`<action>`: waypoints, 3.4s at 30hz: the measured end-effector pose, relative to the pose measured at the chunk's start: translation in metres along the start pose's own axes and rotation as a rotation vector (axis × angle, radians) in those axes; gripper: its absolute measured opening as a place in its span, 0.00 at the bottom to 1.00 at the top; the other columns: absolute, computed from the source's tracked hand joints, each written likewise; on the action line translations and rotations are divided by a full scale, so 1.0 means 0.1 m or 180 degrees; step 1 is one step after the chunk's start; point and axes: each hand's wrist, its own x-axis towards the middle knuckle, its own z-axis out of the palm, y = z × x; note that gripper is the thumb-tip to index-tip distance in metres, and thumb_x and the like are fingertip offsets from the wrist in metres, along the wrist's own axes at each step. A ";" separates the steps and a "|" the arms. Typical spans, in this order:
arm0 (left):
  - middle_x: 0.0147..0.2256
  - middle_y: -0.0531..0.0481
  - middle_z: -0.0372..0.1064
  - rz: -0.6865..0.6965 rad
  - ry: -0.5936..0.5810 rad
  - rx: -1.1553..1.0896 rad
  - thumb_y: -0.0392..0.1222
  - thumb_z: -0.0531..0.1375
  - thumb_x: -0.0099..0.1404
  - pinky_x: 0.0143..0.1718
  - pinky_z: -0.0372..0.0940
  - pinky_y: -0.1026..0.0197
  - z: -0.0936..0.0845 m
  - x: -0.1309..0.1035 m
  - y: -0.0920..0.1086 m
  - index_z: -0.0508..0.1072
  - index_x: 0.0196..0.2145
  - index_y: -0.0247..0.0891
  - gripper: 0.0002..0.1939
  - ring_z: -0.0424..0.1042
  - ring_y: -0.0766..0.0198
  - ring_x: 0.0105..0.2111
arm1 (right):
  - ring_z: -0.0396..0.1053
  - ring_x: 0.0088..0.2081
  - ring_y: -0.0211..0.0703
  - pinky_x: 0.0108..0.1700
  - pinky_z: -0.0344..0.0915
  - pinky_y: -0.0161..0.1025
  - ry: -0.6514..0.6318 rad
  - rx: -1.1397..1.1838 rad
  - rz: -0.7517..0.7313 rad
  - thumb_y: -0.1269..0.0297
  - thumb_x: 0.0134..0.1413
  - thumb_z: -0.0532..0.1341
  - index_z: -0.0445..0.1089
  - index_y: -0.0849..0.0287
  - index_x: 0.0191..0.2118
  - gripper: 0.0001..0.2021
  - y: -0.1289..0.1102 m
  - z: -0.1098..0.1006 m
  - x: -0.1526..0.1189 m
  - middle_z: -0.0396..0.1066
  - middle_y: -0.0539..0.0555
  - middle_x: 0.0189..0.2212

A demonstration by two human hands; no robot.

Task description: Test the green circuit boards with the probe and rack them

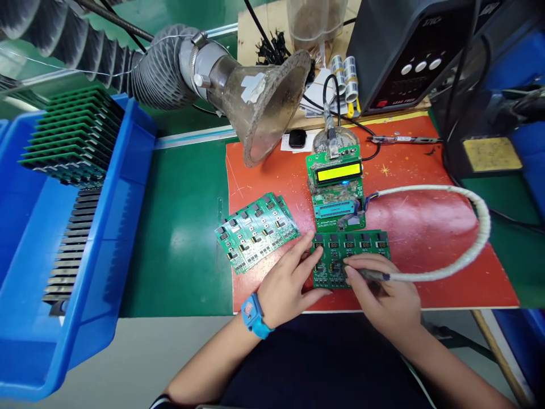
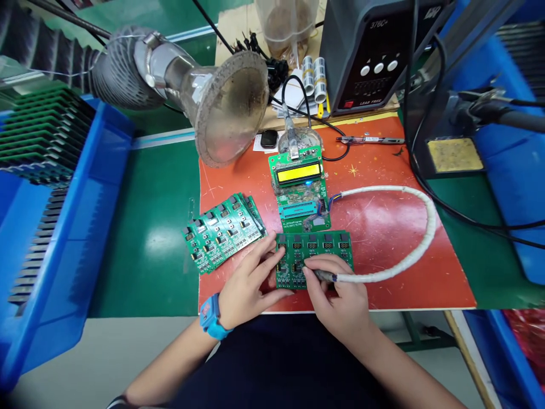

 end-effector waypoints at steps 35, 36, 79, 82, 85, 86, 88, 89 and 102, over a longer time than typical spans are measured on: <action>0.64 0.33 0.56 0.0227 0.0116 0.0029 0.49 0.66 0.64 0.59 0.66 0.43 0.00 0.04 -0.02 0.57 0.64 0.37 0.36 0.61 0.46 0.63 | 0.76 0.31 0.41 0.30 0.76 0.37 -0.0085 0.0341 0.0611 0.67 0.62 0.63 0.74 0.56 0.41 0.03 -0.11 -0.01 -0.11 0.75 0.54 0.40; 0.64 0.33 0.56 0.0229 0.0128 0.0025 0.49 0.66 0.64 0.59 0.67 0.43 0.01 0.04 -0.02 0.57 0.64 0.37 0.36 0.61 0.46 0.63 | 0.76 0.32 0.41 0.29 0.76 0.37 -0.0080 0.0389 0.0594 0.68 0.62 0.63 0.74 0.56 0.40 0.03 -0.12 0.02 -0.11 0.75 0.54 0.40; 0.64 0.33 0.54 0.0062 -0.0045 -0.0067 0.47 0.62 0.68 0.58 0.68 0.41 -0.01 0.03 0.00 0.56 0.65 0.39 0.32 0.59 0.44 0.64 | 0.76 0.37 0.44 0.38 0.76 0.41 0.0053 0.0186 -0.0265 0.74 0.58 0.62 0.71 0.55 0.41 0.08 -0.10 0.23 -0.05 0.76 0.53 0.35; 0.65 0.34 0.54 0.0026 -0.0076 -0.0088 0.46 0.62 0.68 0.58 0.68 0.41 -0.02 0.03 0.01 0.56 0.65 0.40 0.32 0.59 0.44 0.65 | 0.76 0.37 0.44 0.39 0.76 0.41 0.0073 0.0213 -0.0265 0.74 0.59 0.62 0.71 0.54 0.41 0.08 -0.10 0.23 -0.04 0.75 0.53 0.34; 0.65 0.34 0.54 0.0029 -0.0072 -0.0092 0.45 0.62 0.68 0.58 0.68 0.40 -0.02 0.02 0.01 0.57 0.64 0.39 0.31 0.59 0.43 0.64 | 0.76 0.37 0.44 0.39 0.76 0.40 0.0053 0.0220 -0.0245 0.74 0.59 0.63 0.71 0.54 0.41 0.08 -0.09 0.23 -0.05 0.75 0.53 0.35; 0.64 0.33 0.54 0.0039 -0.0065 -0.0095 0.45 0.62 0.67 0.58 0.68 0.40 -0.01 0.02 0.01 0.57 0.64 0.38 0.31 0.59 0.43 0.64 | 0.76 0.37 0.44 0.39 0.76 0.40 0.0041 0.0219 -0.0239 0.74 0.59 0.63 0.71 0.55 0.41 0.08 -0.09 0.23 -0.05 0.75 0.53 0.35; 0.64 0.33 0.54 0.0055 -0.0048 -0.0099 0.45 0.62 0.67 0.58 0.68 0.40 -0.02 0.02 0.00 0.57 0.64 0.38 0.31 0.60 0.43 0.64 | 0.76 0.37 0.43 0.40 0.76 0.40 0.0020 0.0228 -0.0228 0.74 0.58 0.63 0.71 0.55 0.41 0.08 -0.08 0.23 -0.06 0.75 0.53 0.35; 0.64 0.33 0.54 0.0062 -0.0044 -0.0098 0.45 0.62 0.67 0.58 0.68 0.40 -0.02 0.02 0.01 0.57 0.64 0.39 0.31 0.60 0.44 0.64 | 0.76 0.38 0.43 0.40 0.76 0.39 0.0008 0.0244 -0.0228 0.75 0.58 0.63 0.71 0.56 0.41 0.08 -0.08 0.23 -0.07 0.75 0.53 0.36; 0.65 0.34 0.54 0.0007 -0.0070 -0.0104 0.46 0.63 0.67 0.58 0.68 0.40 -0.02 0.04 0.01 0.56 0.65 0.41 0.33 0.59 0.42 0.65 | 0.76 0.37 0.44 0.36 0.76 0.40 -0.0002 0.0222 -0.0171 0.74 0.59 0.62 0.70 0.55 0.41 0.07 -0.09 0.22 -0.05 0.75 0.53 0.35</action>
